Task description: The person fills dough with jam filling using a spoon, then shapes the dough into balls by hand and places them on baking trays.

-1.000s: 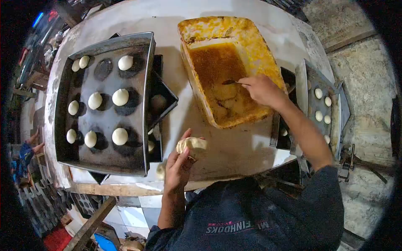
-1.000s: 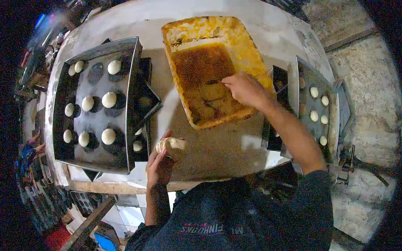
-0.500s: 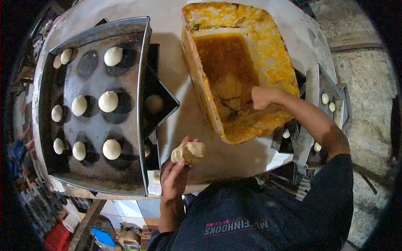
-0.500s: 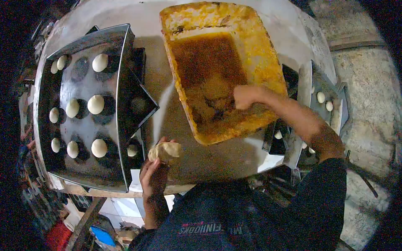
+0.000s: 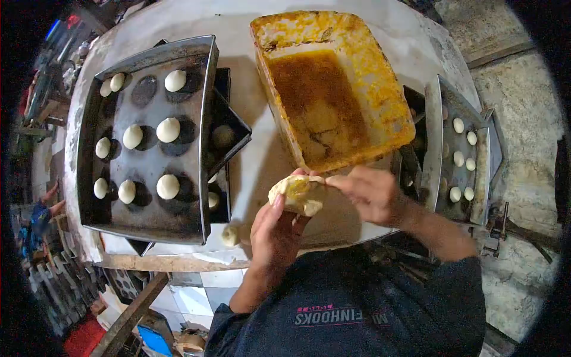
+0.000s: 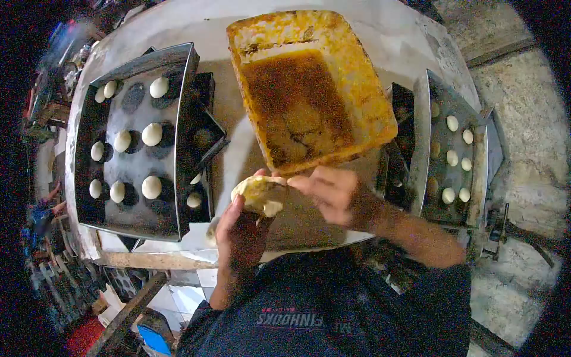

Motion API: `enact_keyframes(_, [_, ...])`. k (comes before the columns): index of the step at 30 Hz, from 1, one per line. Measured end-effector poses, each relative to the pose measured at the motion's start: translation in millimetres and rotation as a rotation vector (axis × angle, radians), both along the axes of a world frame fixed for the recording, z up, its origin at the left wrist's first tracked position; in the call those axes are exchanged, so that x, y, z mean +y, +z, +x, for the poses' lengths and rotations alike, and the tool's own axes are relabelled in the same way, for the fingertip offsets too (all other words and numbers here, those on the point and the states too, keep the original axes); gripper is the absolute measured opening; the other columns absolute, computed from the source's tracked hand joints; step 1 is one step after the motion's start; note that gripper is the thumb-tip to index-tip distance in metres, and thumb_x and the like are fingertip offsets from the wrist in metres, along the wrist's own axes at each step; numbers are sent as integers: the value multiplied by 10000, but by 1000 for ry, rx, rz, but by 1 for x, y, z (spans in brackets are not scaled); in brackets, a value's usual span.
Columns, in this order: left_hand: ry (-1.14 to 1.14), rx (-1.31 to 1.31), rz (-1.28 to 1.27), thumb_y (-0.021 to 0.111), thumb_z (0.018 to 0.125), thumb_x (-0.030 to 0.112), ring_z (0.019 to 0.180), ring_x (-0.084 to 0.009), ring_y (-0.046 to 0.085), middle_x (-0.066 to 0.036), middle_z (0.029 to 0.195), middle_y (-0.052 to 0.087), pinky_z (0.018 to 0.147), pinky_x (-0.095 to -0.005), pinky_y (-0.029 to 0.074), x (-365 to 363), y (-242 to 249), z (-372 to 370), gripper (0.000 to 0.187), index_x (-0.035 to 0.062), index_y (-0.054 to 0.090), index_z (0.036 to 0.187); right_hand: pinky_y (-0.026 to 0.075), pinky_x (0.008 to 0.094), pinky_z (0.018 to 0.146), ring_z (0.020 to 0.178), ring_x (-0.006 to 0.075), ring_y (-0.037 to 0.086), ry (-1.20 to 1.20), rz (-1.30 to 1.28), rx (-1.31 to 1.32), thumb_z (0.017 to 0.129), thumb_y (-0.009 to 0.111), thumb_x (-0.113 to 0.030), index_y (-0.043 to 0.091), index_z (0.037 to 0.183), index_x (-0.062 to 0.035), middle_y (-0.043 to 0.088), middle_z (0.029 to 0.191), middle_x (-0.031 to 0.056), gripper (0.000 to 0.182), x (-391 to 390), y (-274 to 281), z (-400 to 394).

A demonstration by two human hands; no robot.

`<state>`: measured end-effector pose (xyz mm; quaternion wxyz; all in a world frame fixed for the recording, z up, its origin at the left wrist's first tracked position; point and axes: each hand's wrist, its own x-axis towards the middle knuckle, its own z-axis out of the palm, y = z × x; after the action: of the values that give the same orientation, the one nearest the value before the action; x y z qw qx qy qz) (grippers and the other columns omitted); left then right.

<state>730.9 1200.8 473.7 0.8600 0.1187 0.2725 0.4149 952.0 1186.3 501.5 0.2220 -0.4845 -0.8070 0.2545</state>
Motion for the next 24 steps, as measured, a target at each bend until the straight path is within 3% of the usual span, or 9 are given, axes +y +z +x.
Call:
enact_keyframes(4, [99, 60, -127, 427, 988, 285, 1152, -224, 539, -132, 1293, 533, 921, -315, 474, -15, -28, -3, 472, -21, 433, 1348, 507, 373, 707, 756, 311, 567, -122, 319, -265, 828, 531, -49, 512, 1333, -38, 558, 882, 133, 506, -44, -82, -15])
enact_keyframes(9, [330, 208, -155, 465, 979, 267, 1052, -182, 577, -112, 1214, 569, 671, -213, 526, -32, -64, -17, 424, 17, 476, 1322, 483, 406, 804, 872, 328, 571, -305, 193, -70, 855, 502, -96, 482, 1366, -66, 572, 943, 153, 512, -69, -200, -3])
enact_keyframes(11, [322, 136, -98, 451, 985, 257, 1087, -203, 572, -124, 1263, 547, 715, -228, 534, -37, -61, -22, 429, 23, 455, 1345, 486, 345, 739, 834, 268, 572, -632, -482, 358, 869, 571, -50, 543, 1273, 12, 563, 932, 128, 410, -57, -205, -3])
enact_keyframes(12, [329, 149, -68, 450, 984, 261, 1120, -212, 559, -134, 1293, 529, 742, -237, 536, -42, -55, -20, 440, 24, 443, 1355, 497, 342, 751, 896, 224, 598, -391, -29, -174, 907, 598, -145, 583, 1211, 33, 577, 1008, 114, 352, -61, -201, 6])
enact_keyframes(13, [338, 162, -36, 449, 984, 265, 1152, -221, 546, -143, 1324, 511, 769, -247, 538, -47, -49, -19, 452, 24, 430, 1365, 497, 342, 751, 896, 224, 598, -388, -19, -169, 907, 598, -145, 583, 1211, 33, 577, 1008, 114, 352, -58, -178, -5])
enact_keyframes(16, [307, 58, 119, 427, 1000, 225, 1164, -245, 545, -159, 1338, 496, 919, -329, 509, -64, -46, -13, 449, -7, 389, 1383, 501, 329, 776, 944, 211, 611, -367, 205, 102, 901, 623, -171, 623, 1128, 70, 581, 1039, 119, 331, -58, -121, -42])
enact_keyframes(18, [292, 147, 244, 448, 991, 169, 1144, -230, 541, -158, 1326, 508, 926, -333, 479, -81, -41, 7, 431, -17, 387, 1376, 506, 322, 774, 936, 214, 621, -389, -374, 936, 884, 644, -157, 648, 1045, 97, 581, 1049, 147, 300, -72, -80, -64])
enact_keyframes(22, [314, 906, 930, 603, 884, 160, 1226, -288, 427, -208, 1404, 315, 1017, -353, 364, -115, -52, 28, 718, -43, 207, 1448, 514, 277, 741, 910, 207, 634, -379, 246, 389, 806, 725, -137, 634, 1032, 106, 560, 1073, 168, 344, -104, -24, -77])
enact_keyframes(24, [321, 937, 1015, 605, 868, 164, 1242, -308, 420, -241, 1406, 301, 1039, -369, 346, -139, -36, 30, 792, -65, 129, 1458, 518, 310, 736, 882, 233, 634, -414, 228, 430, 795, 726, -121, 630, 1003, 91, 576, 1040, 149, 312, -128, 5, -87])
